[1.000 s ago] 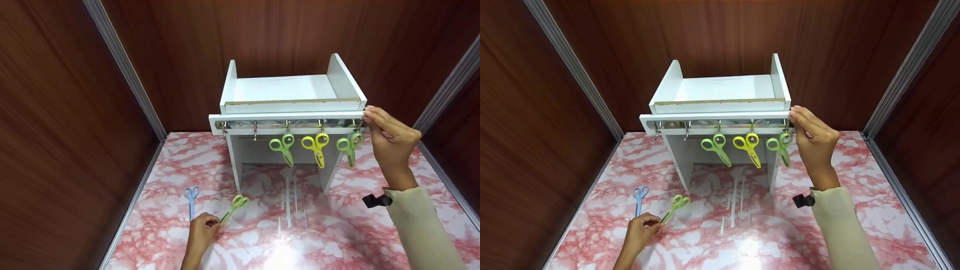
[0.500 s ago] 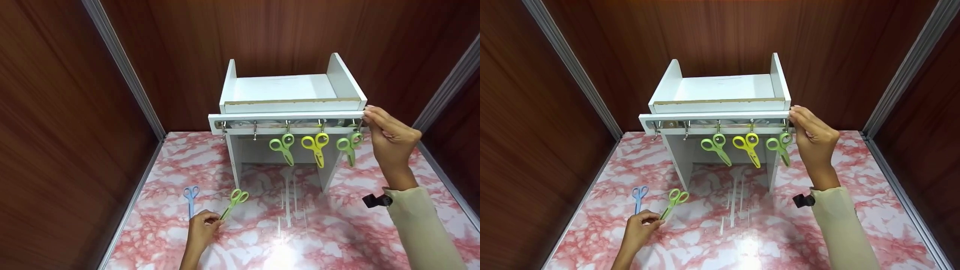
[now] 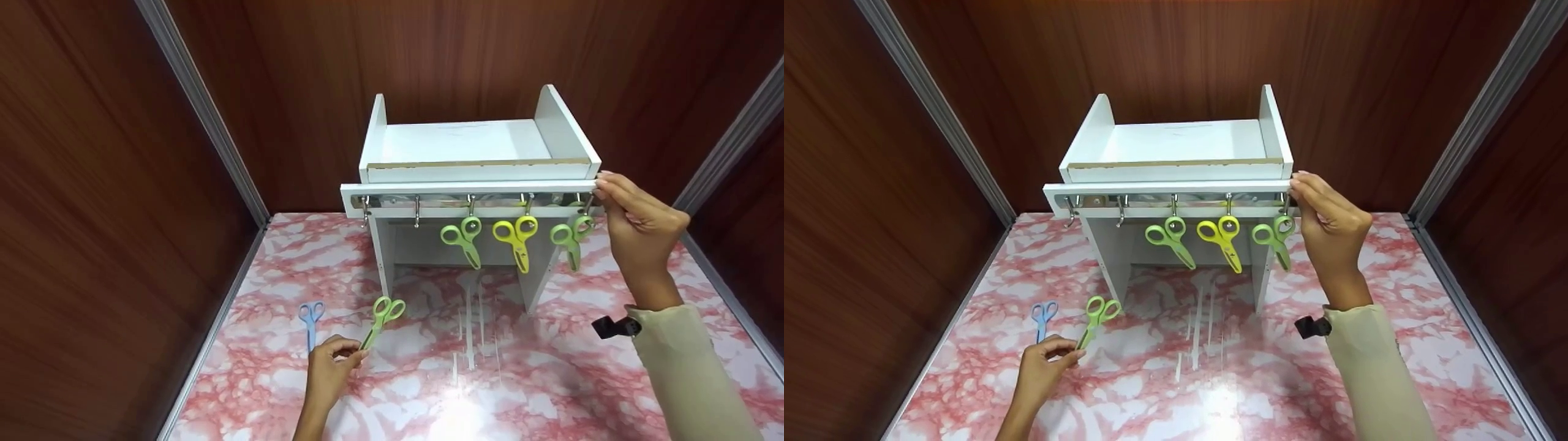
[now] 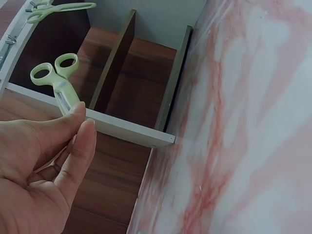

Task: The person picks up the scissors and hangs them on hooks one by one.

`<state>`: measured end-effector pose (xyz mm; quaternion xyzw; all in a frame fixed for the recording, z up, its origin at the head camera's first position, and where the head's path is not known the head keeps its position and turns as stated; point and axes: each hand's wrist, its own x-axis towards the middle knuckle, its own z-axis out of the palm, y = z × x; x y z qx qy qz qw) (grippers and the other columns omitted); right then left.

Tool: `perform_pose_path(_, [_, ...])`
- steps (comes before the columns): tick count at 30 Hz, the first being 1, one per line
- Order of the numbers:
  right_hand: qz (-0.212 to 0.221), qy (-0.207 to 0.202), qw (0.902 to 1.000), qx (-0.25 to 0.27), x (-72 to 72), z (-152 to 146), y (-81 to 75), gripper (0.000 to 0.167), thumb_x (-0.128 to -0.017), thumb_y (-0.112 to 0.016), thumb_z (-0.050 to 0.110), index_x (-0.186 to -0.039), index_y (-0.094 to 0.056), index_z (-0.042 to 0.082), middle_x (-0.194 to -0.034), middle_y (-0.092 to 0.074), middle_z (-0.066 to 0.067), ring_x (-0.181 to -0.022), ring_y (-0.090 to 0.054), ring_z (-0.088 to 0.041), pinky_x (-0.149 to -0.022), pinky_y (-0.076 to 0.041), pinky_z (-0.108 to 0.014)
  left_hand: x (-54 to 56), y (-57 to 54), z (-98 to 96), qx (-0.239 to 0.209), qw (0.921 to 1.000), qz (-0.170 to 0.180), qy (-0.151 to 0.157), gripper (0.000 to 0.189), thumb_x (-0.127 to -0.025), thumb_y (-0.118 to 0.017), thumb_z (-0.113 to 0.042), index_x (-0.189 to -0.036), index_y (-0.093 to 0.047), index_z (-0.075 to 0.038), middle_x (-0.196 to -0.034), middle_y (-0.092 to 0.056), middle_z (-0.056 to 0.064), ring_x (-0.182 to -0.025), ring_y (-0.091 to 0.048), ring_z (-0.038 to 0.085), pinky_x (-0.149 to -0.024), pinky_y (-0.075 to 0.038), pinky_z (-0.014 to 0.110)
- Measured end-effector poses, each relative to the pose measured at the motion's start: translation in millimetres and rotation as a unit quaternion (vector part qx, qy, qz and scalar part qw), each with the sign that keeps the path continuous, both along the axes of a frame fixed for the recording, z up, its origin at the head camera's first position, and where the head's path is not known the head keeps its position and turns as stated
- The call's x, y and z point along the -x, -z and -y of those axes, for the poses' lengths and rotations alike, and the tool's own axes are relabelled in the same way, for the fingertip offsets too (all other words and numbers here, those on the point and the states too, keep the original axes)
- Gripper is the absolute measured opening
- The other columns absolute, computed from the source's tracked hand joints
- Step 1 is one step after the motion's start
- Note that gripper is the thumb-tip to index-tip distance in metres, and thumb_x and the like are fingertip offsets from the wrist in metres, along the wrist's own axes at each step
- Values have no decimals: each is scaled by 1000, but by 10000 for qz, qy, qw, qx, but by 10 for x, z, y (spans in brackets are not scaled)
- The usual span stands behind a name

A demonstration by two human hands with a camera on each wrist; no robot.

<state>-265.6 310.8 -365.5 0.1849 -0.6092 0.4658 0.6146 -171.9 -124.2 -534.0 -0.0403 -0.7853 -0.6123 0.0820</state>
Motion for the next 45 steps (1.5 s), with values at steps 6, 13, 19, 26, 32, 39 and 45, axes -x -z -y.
perform_pose_path(6, [23, -36, 10000, 18, -8, 17, 2, 17, -74, -80, -19, -85, -79, -7, -92, -73, -28, -89, -75, -35, -87, -61, -29, -21, -47, -28, -88, 9997, -191, -80, 9, -81, -79, 10, -89, -74, 9, -83, -67, 19, -70, -69, 27, -62, -63, 26])
perform_pose_path(13, [51, -27, 10000, 37, -27, 31, -22, 16, -74, -80, -19, -85, -79, -8, -93, -74, -25, -90, -75, -35, -86, -61, -28, 53, 42, -44, 3, 9994, 45, -352, 10, -80, -82, 6, -87, -75, 5, -83, -67, 16, -71, -70, 27, -63, -63, 26])
perform_pose_path(19, [129, 38, 9999, -34, -64, 36, -51, 16, -74, -80, -20, -85, -79, -7, -93, -74, -26, -90, -75, -34, -87, -61, -27, 96, 93, -59, -61, 9991, 18, -417, 9, -81, -82, 3, -88, -77, 0, -85, -69, 11, -72, -71, 22, -65, -62, 24])
perform_pose_path(26, [156, -2, 9999, -18, -57, 28, -64, 15, -74, -80, -20, -83, -79, -8, -90, -73, -28, -89, -75, -33, -83, -61, -23, 50, -23, -128, -141, 9994, 78, -295, 9, -81, -81, 5, -89, -76, 5, -86, -68, 15, -75, -71, 35, -65, -63, 26])
perform_pose_path(32, [139, 1, 9999, 21, -50, 18, -45, 15, -74, -80, -19, -84, -79, -8, -91, -73, -28, -89, -75, -34, -83, -61, -22, 96, 39, -121, -400, 9990, 19, -201, 10, -82, -84, -2, -89, -77, 0, -88, -69, 12, -76, -71, 26, -66, -64, 28])
perform_pose_path(39, [128, 78, 9999, 32, -62, 19, -45, 15, -75, -80, -19, -84, -79, -8, -92, -74, -25, -89, -75, -33, -76, -59, -14, 103, 31, -171, -709, 9974, -1, -99, 12, -82, -85, -6, -89, -78, -2, -88, -68, 13, -74, -71, 24, -67, -65, 33])
perform_pose_path(45, [122, 48, 9999, 48, -54, 35, -52, 14, -75, -80, -19, -84, -79, -8, -91, -74, -26, -89, -76, -33, -78, -59, -16, 95, -21, -222, -996, 9949, -118, -109, 11, -82, -84, -1, -89, -77, 2, -87, -68, 16, -74, -71, 23, -67, -65, 32])
